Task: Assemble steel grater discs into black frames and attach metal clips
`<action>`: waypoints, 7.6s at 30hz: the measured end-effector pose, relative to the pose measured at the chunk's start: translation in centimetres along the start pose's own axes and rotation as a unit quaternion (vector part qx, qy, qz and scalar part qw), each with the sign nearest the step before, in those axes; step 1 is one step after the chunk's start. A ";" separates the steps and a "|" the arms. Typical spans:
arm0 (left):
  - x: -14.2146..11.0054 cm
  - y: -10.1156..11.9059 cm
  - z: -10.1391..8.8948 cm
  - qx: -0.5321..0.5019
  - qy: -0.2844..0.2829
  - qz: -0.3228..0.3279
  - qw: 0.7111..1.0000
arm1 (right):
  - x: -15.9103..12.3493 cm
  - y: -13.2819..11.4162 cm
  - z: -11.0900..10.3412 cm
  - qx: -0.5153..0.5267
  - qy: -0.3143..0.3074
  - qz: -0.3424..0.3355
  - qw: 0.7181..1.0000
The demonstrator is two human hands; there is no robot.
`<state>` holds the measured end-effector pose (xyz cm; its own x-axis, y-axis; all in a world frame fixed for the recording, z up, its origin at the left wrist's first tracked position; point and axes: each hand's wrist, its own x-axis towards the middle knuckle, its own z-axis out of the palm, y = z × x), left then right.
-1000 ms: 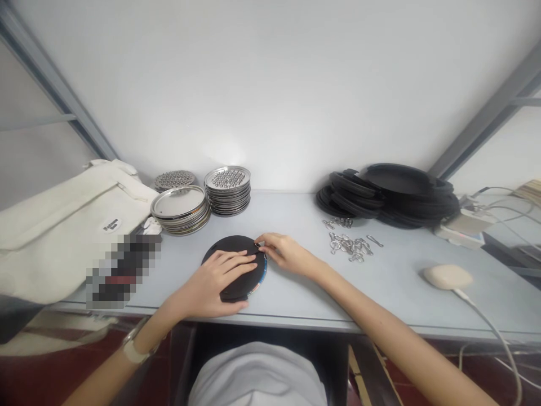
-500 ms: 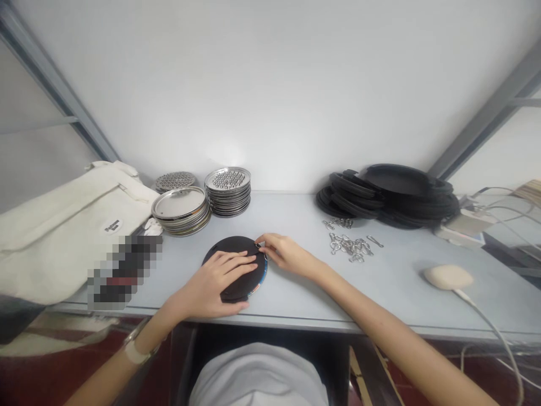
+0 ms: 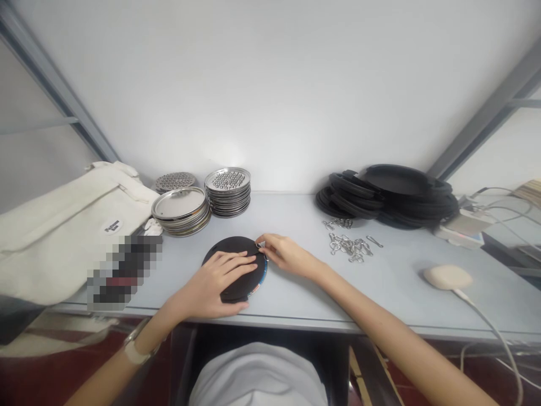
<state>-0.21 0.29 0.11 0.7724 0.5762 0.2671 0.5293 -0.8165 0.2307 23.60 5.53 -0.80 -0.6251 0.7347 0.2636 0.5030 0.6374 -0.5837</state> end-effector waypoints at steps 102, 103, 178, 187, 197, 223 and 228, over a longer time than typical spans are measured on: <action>0.0 0.0 0.0 -0.003 0.002 0.001 1.000 | 0.0 -0.2 -0.2 -0.004 0.012 -0.047 0.999; 0.0 0.0 0.0 -0.004 0.001 0.001 1.000 | 0.0 -0.3 -0.2 -0.005 0.013 -0.047 0.999; 0.0 0.0 0.1 -0.005 0.000 0.000 1.000 | -0.1 0.4 0.2 0.014 0.033 -0.026 0.999; 0.0 0.1 0.0 -0.008 0.004 -0.002 1.000 | 0.0 0.3 -0.2 0.033 0.035 -0.028 0.998; 0.0 0.0 0.0 -0.004 -0.001 0.000 1.000 | -0.1 0.3 -0.2 0.026 0.014 -0.026 0.999; 0.0 0.0 0.0 -0.005 0.000 0.001 1.000 | 0.0 -0.1 0.1 -0.008 0.011 -0.020 1.000; 0.0 0.1 -0.1 -0.005 0.001 0.001 1.000 | 0.0 -0.1 0.2 -0.009 0.013 -0.020 1.000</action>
<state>-0.18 0.26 0.21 0.7728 0.5743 0.2700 0.5240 -0.8175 0.2390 23.45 5.42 -0.87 -0.6296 0.7138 0.3067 0.4879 0.6705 -0.5589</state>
